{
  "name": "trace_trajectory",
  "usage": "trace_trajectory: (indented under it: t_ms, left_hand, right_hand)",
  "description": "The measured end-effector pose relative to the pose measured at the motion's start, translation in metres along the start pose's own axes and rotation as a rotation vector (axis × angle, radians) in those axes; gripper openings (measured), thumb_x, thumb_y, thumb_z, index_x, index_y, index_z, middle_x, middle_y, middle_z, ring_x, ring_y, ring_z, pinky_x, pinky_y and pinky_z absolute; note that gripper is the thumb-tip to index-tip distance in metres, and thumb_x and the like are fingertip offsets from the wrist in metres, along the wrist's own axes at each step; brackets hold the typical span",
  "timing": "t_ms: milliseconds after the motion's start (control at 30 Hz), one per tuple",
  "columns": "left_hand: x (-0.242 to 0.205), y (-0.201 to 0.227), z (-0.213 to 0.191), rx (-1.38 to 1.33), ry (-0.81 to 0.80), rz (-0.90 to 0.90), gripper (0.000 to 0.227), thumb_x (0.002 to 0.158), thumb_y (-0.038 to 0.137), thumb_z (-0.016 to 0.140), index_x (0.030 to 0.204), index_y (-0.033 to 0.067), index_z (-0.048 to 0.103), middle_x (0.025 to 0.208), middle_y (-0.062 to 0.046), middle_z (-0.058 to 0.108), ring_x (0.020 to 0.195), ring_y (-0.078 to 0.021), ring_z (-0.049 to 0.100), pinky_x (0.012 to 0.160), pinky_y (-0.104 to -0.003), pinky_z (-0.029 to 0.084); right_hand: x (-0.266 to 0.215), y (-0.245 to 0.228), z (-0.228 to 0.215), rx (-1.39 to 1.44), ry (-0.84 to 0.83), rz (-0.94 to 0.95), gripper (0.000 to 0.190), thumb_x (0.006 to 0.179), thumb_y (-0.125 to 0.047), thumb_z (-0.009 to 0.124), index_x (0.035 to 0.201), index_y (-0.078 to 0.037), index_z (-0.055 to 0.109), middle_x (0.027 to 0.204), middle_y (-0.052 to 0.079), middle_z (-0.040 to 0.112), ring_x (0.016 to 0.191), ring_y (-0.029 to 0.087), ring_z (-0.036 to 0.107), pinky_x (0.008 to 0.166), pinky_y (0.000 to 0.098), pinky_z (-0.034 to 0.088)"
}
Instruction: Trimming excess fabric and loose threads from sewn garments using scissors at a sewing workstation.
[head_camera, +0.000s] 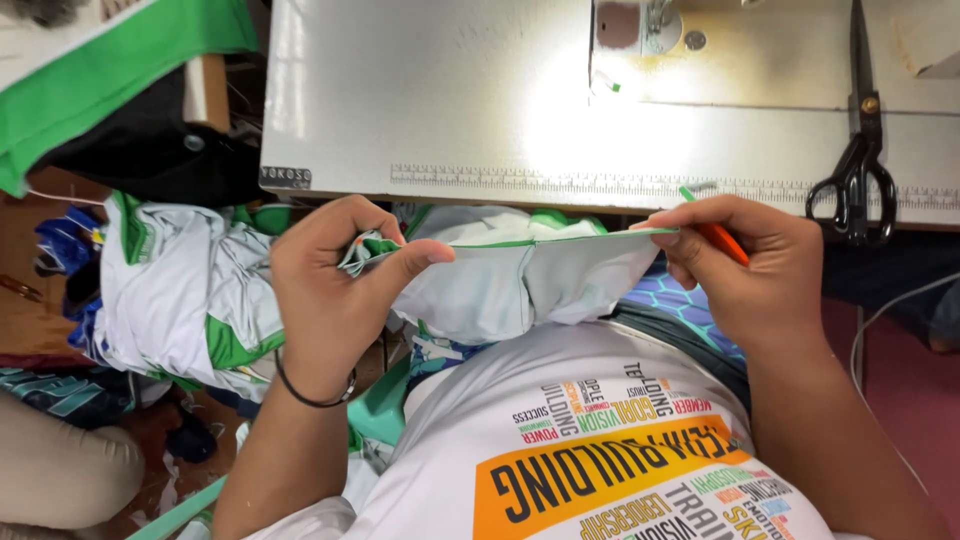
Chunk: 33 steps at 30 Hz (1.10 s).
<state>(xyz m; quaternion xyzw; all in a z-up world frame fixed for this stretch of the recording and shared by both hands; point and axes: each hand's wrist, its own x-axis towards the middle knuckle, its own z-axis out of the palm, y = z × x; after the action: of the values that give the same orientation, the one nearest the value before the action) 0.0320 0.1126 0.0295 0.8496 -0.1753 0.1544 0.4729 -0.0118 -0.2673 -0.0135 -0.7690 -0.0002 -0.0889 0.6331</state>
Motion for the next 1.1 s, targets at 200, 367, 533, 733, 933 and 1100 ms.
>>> trace_trajectory:
  t_ms: [200,367,533,733,933,1100]
  left_hand:
    - [0.003,-0.033,0.010,0.078,-0.154,-0.295,0.048,0.104,0.046,0.109,0.093,0.0188,0.071,0.082,0.008,0.065,0.079,-0.0087,0.050,0.070,-0.033,0.042]
    - [0.018,-0.032,0.021,0.322,-0.420,-0.509,0.048,0.112,0.063,0.096,0.105,0.0221,0.072,0.062,0.000,0.053,0.061,-0.0189,0.047,0.065,-0.043,0.039]
    - [0.023,0.019,0.052,0.299,-0.365,-0.110,0.066,0.117,0.048,0.088,0.163,0.0028,0.073,0.161,-0.023,0.082,0.149,-0.0460,0.077,0.120,-0.061,0.060]
    - [0.034,0.076,0.081,-0.309,-0.471,-0.026,0.049,0.110,0.042,0.091,0.148,0.0114,0.088,0.140,-0.009,0.093,0.133,-0.0254,0.089,0.117,-0.041,0.068]
    - [0.024,0.061,0.102,-0.487,-0.451,-0.210,0.016,0.104,0.028,0.104,0.119,0.0235,0.100,0.104,-0.001,0.092,0.100,-0.0121,0.087,0.092,-0.028,0.068]
    - [0.013,0.064,0.101,-0.550,-0.449,-0.273,0.010,0.102,0.026,0.104,0.107,0.0204,0.098,0.104,-0.001,0.094,0.097,-0.0114,0.086,0.094,-0.029,0.067]
  right_hand:
    - [0.005,0.017,-0.008,-0.061,-0.026,0.224,0.010,0.109,-0.001,0.096,0.119,-0.003,0.096,0.076,0.002,0.065,0.070,0.011,0.054,0.062,0.0274,0.041]
    - [0.007,-0.004,-0.007,-0.127,-0.105,0.238,0.036,0.106,0.001,0.095,0.140,-0.012,0.095,0.096,0.005,0.083,0.079,0.011,0.057,0.070,0.0284,0.047]
    - [0.001,-0.044,0.000,-0.209,-0.121,0.155,0.073,0.105,-0.007,0.099,0.172,-0.019,0.074,0.099,0.004,0.089,0.077,0.007,0.055,0.075,0.0253,0.050]
    - [-0.011,-0.067,-0.003,-0.229,-0.202,0.018,0.082,0.112,-0.009,0.092,0.186,-0.020,0.061,0.108,0.005,0.096,0.094,0.007,0.075,0.086,0.0231,0.061]
    - [-0.024,-0.056,-0.007,-0.369,-0.213,-0.193,0.078,0.119,-0.013,0.088,0.188,-0.018,0.054,0.121,-0.006,0.100,0.071,0.007,0.054,0.071,0.0198,0.052]
    - [-0.036,-0.055,-0.005,-0.546,-0.188,-0.273,0.073,0.122,-0.014,0.088,0.187,-0.022,0.057,0.126,-0.009,0.099,0.075,0.013,0.057,0.083,0.0268,0.059]
